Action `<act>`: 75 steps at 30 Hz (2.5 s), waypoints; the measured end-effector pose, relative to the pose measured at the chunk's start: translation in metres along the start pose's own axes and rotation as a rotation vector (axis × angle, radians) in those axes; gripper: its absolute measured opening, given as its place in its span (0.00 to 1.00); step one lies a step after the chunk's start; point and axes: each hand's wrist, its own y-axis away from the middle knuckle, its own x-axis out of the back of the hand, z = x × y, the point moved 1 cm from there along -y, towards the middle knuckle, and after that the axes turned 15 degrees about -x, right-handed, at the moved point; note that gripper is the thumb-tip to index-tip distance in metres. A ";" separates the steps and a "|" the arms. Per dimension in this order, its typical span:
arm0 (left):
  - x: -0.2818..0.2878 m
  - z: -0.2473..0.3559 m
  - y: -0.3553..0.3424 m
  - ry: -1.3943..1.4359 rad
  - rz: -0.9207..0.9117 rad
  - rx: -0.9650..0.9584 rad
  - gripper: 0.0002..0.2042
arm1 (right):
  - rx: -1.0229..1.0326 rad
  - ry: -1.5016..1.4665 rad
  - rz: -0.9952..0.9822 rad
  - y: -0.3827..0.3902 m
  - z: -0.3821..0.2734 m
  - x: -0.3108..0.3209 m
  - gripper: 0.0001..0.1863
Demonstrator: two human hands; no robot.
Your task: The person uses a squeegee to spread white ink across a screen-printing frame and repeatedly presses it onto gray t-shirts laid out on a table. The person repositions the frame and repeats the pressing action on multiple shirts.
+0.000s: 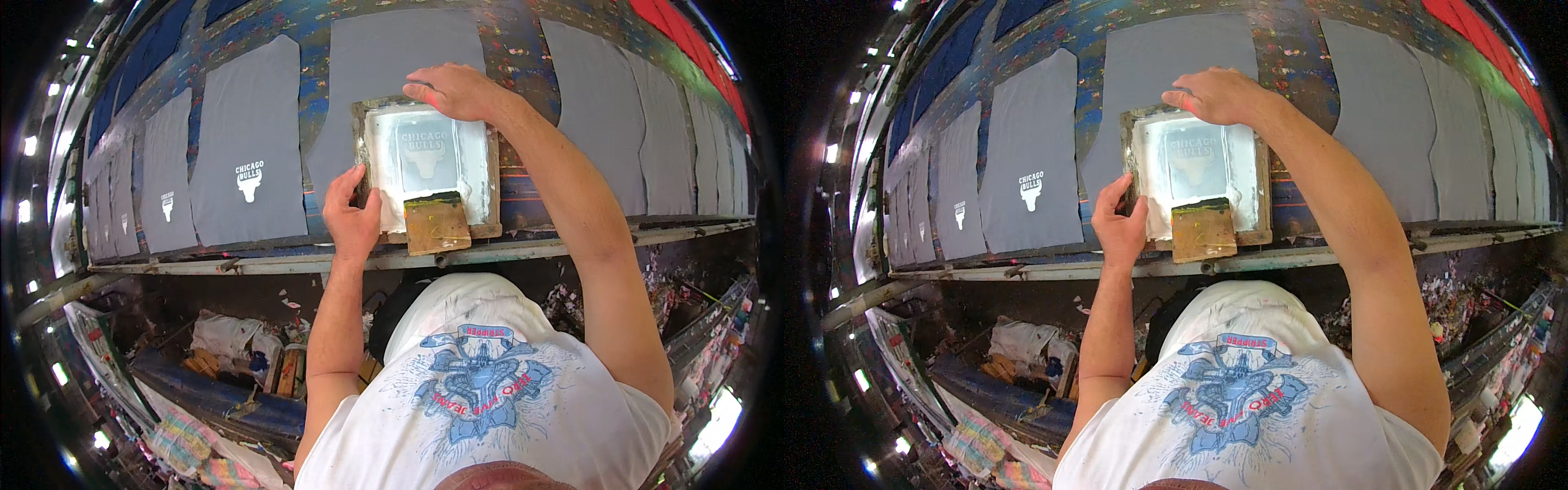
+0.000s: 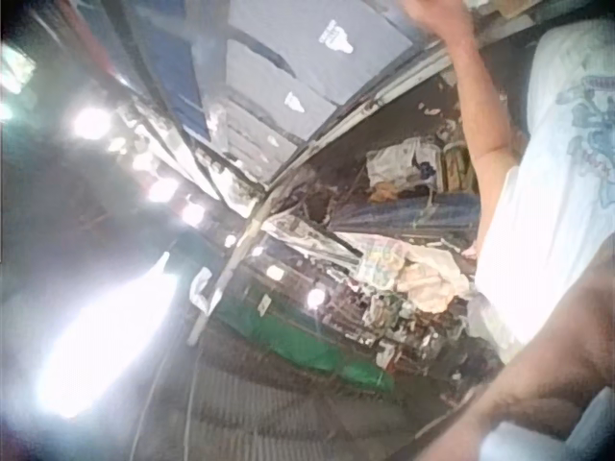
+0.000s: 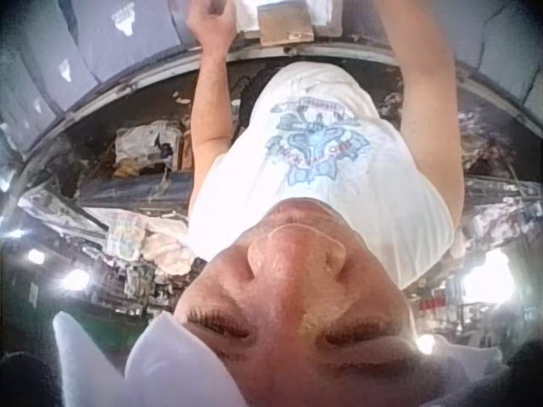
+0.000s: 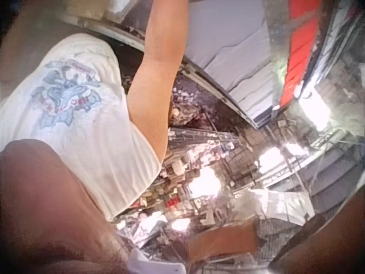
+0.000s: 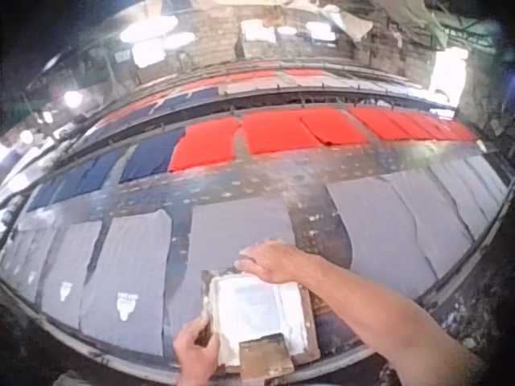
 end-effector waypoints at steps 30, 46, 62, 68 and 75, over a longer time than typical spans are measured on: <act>0.005 0.018 -0.020 0.315 0.283 0.048 0.27 | -0.048 -0.862 0.638 0.192 0.069 -0.037 0.18; -0.269 0.202 -0.005 0.357 0.110 0.032 0.26 | -0.064 -1.136 0.505 0.378 0.310 0.001 0.26; -0.404 0.233 0.050 0.460 0.064 0.010 0.18 | -0.131 -1.113 0.552 0.440 0.431 -0.004 0.24; -0.409 0.235 0.053 0.503 0.093 0.076 0.17 | -0.127 -1.100 0.527 0.442 0.441 -0.002 0.24; -0.409 0.241 0.051 0.406 0.067 0.125 0.15 | -0.154 -1.108 0.508 0.443 0.447 -0.003 0.24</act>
